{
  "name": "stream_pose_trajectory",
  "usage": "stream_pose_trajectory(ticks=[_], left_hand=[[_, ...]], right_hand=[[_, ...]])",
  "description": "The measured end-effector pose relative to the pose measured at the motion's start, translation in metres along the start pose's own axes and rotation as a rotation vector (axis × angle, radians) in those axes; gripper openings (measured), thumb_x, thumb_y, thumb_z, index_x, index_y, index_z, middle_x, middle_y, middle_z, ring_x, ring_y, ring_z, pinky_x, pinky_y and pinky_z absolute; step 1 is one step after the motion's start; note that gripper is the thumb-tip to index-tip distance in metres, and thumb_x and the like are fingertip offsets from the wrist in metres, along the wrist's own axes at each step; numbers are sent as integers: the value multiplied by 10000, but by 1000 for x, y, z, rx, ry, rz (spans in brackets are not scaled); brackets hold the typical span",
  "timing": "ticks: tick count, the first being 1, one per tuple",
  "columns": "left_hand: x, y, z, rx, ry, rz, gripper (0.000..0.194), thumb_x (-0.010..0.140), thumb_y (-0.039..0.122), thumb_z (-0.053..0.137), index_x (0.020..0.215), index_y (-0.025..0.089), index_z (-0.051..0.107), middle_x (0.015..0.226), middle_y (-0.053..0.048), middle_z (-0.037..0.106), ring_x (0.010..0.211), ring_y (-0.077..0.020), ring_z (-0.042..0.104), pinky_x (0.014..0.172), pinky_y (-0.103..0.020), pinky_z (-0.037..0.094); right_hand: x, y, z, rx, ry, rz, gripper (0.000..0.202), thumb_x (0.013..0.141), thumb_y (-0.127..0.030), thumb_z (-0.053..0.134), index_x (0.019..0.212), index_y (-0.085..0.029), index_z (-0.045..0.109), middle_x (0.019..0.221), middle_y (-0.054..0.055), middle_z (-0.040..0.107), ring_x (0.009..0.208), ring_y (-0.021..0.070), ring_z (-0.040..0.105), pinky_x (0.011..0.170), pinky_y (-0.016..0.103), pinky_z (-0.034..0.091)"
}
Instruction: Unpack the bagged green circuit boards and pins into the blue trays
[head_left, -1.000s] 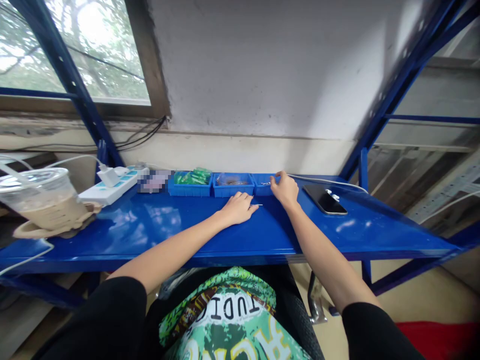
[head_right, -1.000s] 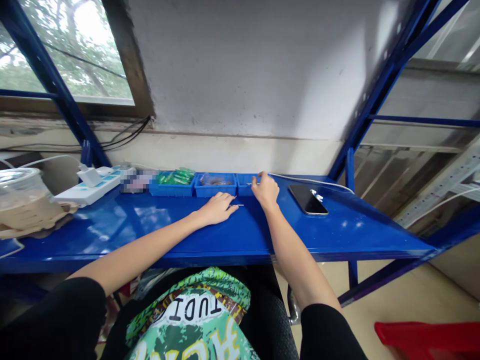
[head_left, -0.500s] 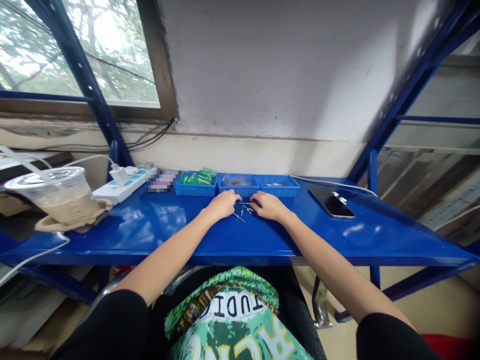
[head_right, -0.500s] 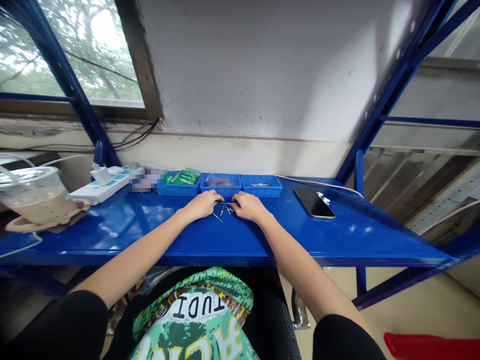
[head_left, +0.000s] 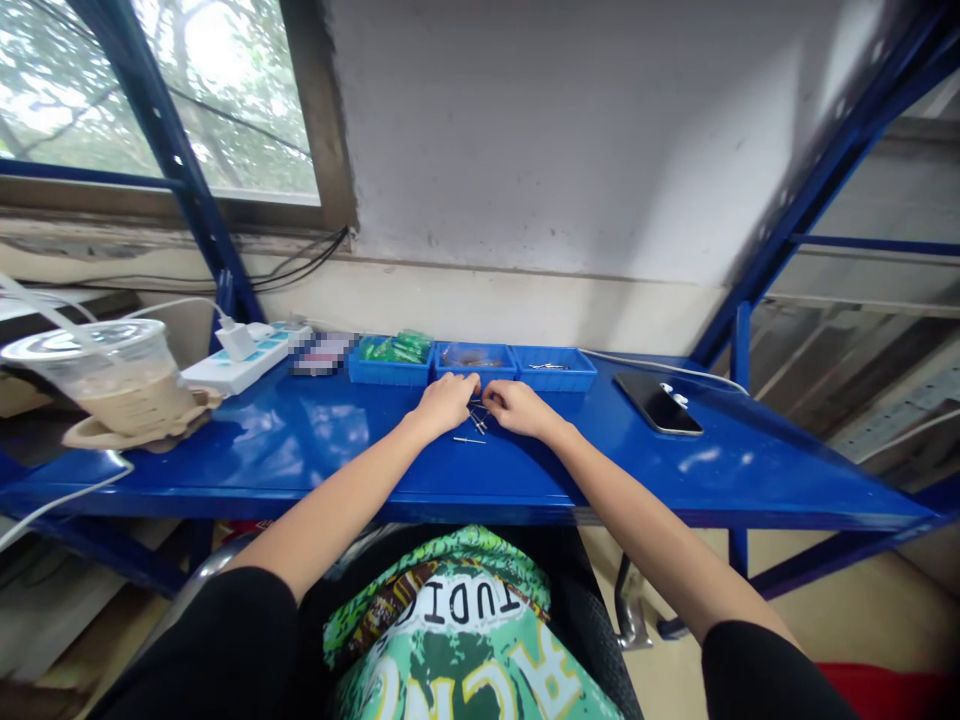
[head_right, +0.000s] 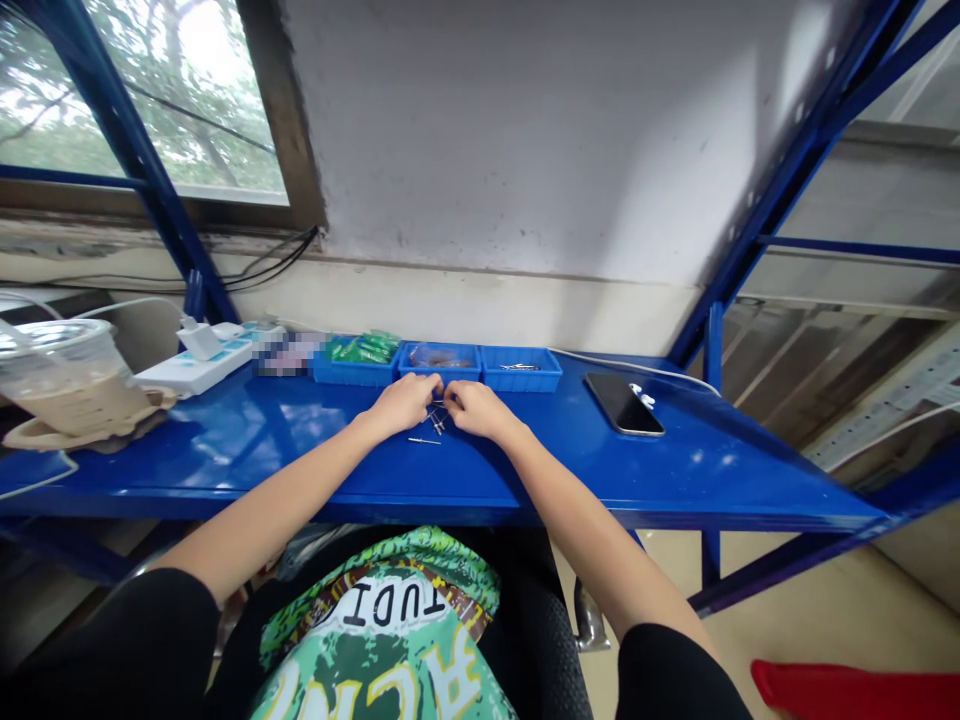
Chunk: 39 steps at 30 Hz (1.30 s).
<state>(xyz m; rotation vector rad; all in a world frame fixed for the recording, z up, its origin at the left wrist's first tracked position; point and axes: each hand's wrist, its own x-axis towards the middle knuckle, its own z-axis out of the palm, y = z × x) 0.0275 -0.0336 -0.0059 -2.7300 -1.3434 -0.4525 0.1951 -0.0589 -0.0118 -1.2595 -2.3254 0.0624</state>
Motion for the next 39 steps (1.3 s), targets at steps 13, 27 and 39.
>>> stream_pose_trajectory(ticks=[13,27,39], left_hand=[[13,-5,1,-531,144,44,220,842,111,374,1039,167,454,808,-45,596,756,-164,578,713,-296,445],[13,-6,-13,-510,352,71,136,850,181,453,858,162,587,839,-38,644,781,-148,579,764,-286,443],[3,-37,-21,-117,-218,-217,198,725,280,593,896,224,675,842,-61,685,754,-198,611,648,-257,425]], right_hand=[[1,2,-7,6,176,63,86,852,-262,482,870,-205,543,665,-12,579,580,123,504,554,208,309],[2,3,-8,152,381,85,236,888,-356,409,781,-194,543,586,-22,496,555,124,448,554,232,295],[-2,47,-26,7,652,695,423,838,-547,390,663,-197,551,622,44,592,605,175,503,564,253,292]])
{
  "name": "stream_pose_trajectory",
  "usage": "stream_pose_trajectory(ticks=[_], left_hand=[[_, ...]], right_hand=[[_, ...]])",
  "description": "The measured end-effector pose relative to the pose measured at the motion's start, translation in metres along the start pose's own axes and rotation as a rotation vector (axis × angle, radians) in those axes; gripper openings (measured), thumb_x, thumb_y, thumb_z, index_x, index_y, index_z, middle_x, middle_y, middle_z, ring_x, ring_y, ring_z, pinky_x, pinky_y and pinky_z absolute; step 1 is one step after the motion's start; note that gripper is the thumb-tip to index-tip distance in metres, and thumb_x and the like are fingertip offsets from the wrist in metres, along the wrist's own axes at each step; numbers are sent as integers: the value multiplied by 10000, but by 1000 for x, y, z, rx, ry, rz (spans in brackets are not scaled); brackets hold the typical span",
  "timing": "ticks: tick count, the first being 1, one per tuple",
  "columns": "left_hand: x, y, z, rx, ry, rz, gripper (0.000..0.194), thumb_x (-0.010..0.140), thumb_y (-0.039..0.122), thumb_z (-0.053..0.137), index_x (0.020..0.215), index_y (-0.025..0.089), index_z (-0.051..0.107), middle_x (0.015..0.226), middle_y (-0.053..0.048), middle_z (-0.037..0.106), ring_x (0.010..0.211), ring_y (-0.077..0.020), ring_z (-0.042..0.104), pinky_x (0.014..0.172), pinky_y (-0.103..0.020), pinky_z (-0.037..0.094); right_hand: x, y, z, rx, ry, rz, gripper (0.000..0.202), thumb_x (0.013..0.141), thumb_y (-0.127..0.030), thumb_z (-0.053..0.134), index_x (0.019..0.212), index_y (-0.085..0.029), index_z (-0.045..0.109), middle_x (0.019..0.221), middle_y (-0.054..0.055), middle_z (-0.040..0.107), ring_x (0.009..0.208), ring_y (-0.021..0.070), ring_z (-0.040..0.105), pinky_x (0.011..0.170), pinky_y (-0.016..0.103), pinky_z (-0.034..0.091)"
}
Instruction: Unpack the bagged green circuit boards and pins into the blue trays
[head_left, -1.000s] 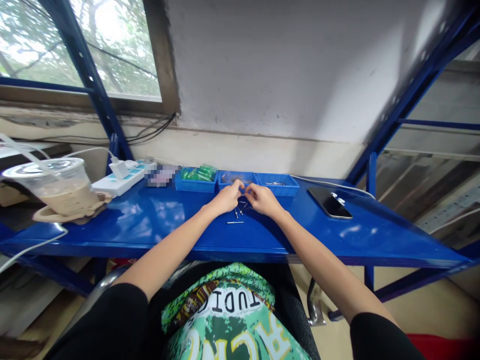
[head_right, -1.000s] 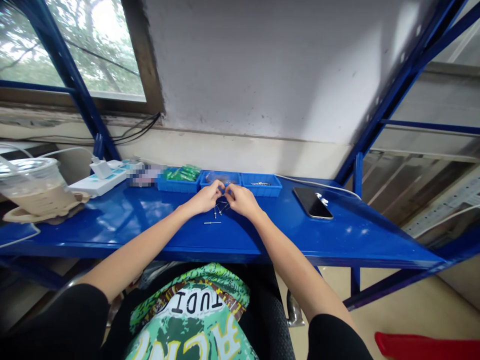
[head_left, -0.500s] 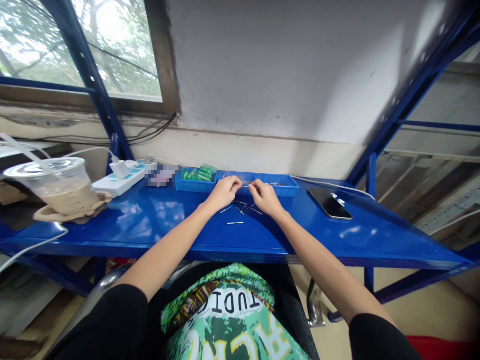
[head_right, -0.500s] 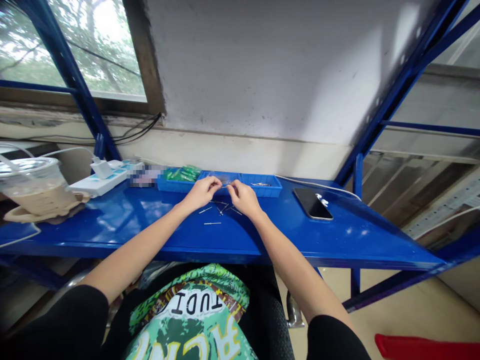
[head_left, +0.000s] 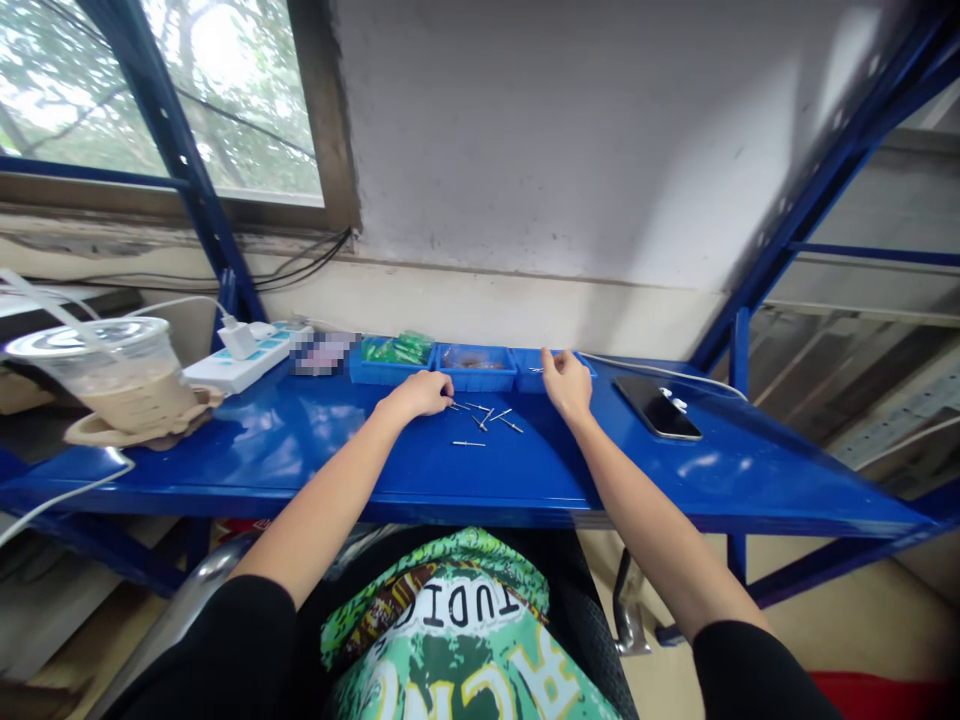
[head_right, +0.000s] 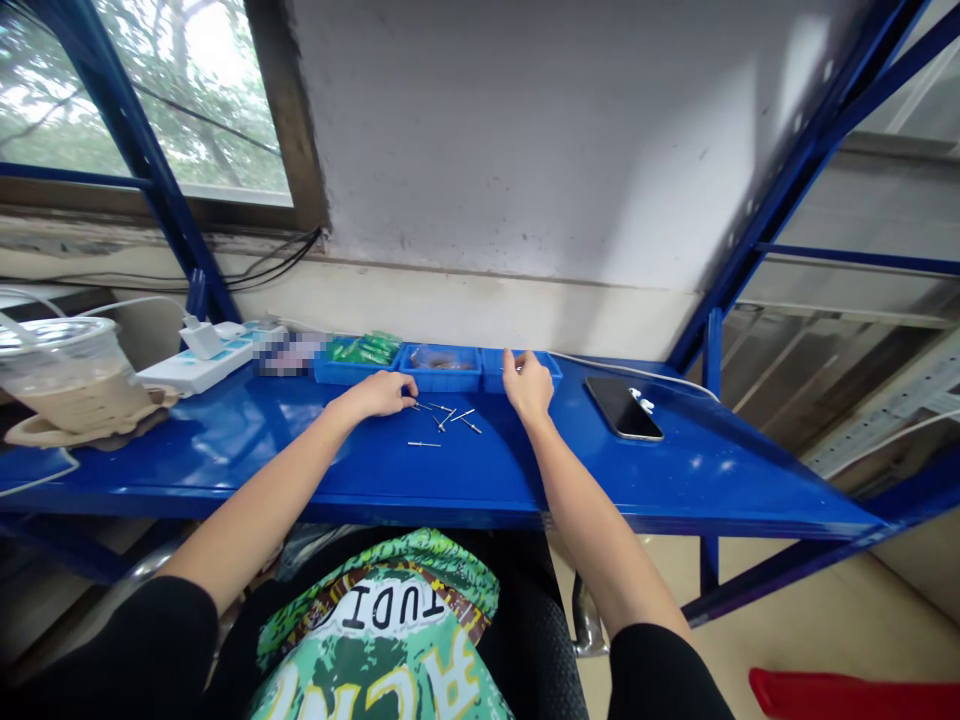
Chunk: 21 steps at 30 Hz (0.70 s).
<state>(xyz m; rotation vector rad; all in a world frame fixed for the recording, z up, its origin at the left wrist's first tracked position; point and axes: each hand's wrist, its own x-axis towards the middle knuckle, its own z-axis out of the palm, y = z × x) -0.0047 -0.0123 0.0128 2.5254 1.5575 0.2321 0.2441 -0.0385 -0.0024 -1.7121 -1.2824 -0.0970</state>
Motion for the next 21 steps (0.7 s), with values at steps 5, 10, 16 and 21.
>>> stream_pose_trajectory(ticks=[5,10,16,21], left_hand=[[-2,1,0,31,-34,-52,171,728,262,547,834,256,682,926,-66,688,800,-231,624,683,-303,444],[-2,7,3,39,4,3,217,750,381,541,888,253,650,947,-56,676,826,-239,617,685,-308,444],[0,10,11,78,44,131,153,754,288,547,855,227,645,907,-56,651,805,-206,601,655,-265,426],[2,15,11,-146,139,292,150,801,238,491,820,169,622,815,-50,645,744,-162,588,667,-244,423]], right_hand=[[-15,-10,3,-26,-146,-201,392,864,-498,388,681,-199,563,588,23,586,571,159,519,549,244,290],[-40,-39,11,-1,-409,-504,250,860,-422,450,826,-210,577,552,-26,560,524,129,504,528,227,273],[-45,-43,7,-62,-502,-562,209,867,-362,453,896,-202,585,622,-8,596,554,129,514,542,228,268],[-45,-42,8,-9,-525,-594,166,834,-332,495,903,-203,574,596,-24,565,556,125,494,544,220,272]])
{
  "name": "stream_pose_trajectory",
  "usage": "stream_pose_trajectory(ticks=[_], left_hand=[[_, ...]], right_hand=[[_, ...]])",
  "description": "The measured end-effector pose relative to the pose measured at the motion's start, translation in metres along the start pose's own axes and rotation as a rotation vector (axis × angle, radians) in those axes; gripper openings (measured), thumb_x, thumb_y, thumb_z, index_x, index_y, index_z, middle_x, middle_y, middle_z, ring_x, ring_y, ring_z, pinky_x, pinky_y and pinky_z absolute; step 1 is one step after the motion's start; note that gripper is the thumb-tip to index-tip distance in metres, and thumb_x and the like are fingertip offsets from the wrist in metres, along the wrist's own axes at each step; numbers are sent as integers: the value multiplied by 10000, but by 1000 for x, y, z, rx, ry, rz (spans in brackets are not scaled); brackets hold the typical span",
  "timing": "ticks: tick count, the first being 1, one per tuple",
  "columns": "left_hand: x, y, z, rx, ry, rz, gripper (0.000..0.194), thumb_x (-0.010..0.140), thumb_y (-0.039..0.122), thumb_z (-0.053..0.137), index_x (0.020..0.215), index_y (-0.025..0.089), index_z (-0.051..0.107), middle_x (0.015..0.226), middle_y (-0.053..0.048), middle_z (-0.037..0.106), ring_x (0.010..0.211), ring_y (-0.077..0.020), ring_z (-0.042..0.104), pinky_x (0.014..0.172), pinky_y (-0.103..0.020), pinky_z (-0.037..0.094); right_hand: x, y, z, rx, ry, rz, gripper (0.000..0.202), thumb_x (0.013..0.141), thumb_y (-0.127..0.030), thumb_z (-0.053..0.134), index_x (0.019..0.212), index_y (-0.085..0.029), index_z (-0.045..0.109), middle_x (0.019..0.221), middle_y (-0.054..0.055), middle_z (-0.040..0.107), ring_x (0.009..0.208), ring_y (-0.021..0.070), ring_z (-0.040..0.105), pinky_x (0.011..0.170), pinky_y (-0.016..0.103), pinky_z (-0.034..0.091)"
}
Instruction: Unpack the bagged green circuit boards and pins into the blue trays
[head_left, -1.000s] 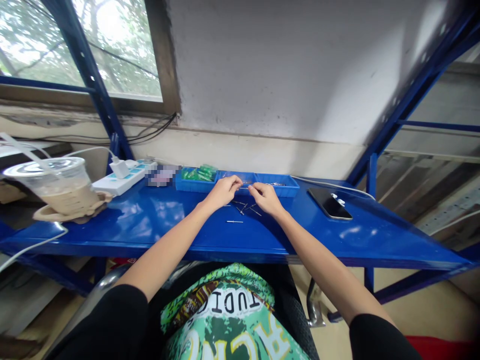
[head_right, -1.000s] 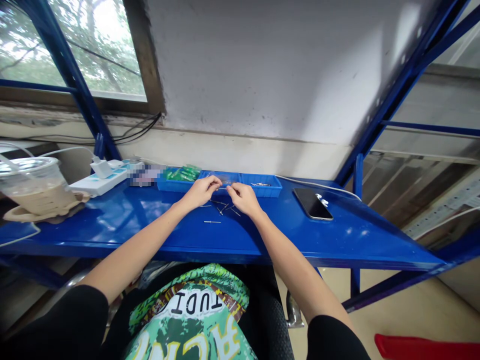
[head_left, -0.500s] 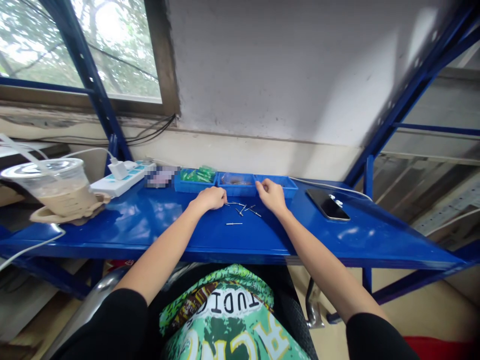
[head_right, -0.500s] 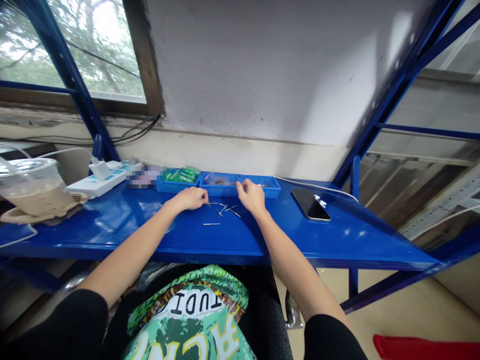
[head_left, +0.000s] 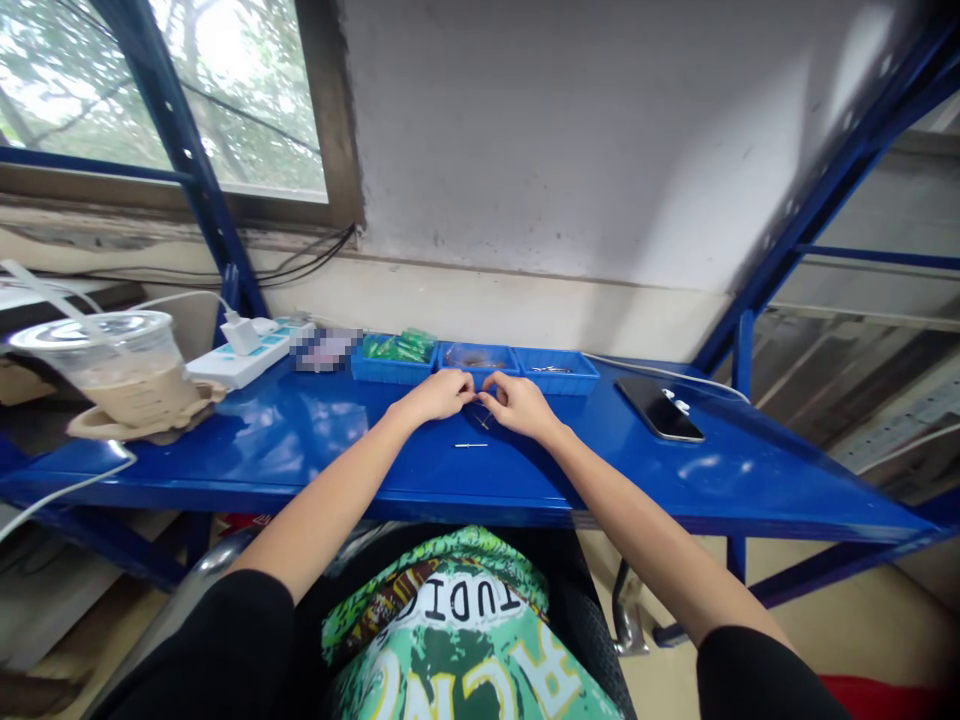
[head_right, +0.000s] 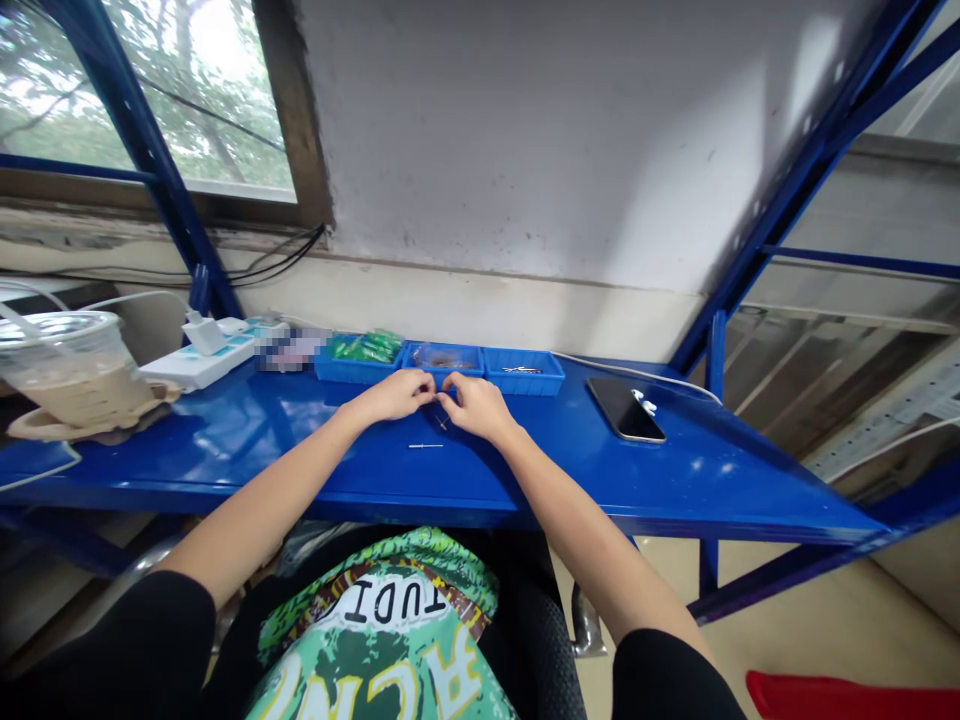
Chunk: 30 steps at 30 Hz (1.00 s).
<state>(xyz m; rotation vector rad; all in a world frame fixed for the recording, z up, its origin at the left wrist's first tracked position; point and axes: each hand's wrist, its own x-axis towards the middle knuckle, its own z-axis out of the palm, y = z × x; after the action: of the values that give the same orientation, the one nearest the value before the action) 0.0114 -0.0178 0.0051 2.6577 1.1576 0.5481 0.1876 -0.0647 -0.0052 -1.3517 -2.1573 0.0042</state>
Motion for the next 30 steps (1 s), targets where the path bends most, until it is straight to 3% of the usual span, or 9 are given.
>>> stream_pose_trajectory(ticks=[4,9,14,22,25,30], left_hand=[[3,6,-2,-292,115,-20,133,801,227,499,835,157,607,737,-13,638,659,-125,573,634,-227,429],[3,12,-5,-376,231,23,165,763,150,533,912,161,602,919,-30,648,741,-118,572,709,-241,448],[2,14,-7,-358,244,64,157,773,129,518,908,159,591,882,-21,648,746,-121,552,722,-251,437],[0,17,-8,-272,327,36,179,837,279,508,925,160,608,744,-11,613,632,-114,524,650,-242,420],[-1,17,-11,-185,345,73,165,842,258,491,850,162,625,770,-21,604,669,-119,522,684,-251,415],[-2,18,-18,-97,336,26,328,873,333,413,717,157,640,716,-36,604,678,-142,528,689,-270,403]], right_hand=[[0,0,1,35,43,-31,102,819,-263,487,865,-208,560,587,-31,538,542,119,473,541,214,281],[0,0,0,47,128,-9,119,839,-249,443,886,-211,546,594,-23,539,543,130,486,544,218,300],[1,-1,0,41,149,1,127,846,-260,436,888,-205,542,621,-11,561,552,135,498,546,221,308],[2,2,-1,40,223,25,206,892,-305,371,903,-194,544,648,7,582,551,137,499,548,228,306],[1,2,-2,50,241,27,244,903,-326,354,882,-192,556,649,10,582,565,138,506,562,230,320],[0,-4,-3,1,251,-39,272,894,-372,386,871,-196,591,641,13,585,592,137,521,590,230,331]])
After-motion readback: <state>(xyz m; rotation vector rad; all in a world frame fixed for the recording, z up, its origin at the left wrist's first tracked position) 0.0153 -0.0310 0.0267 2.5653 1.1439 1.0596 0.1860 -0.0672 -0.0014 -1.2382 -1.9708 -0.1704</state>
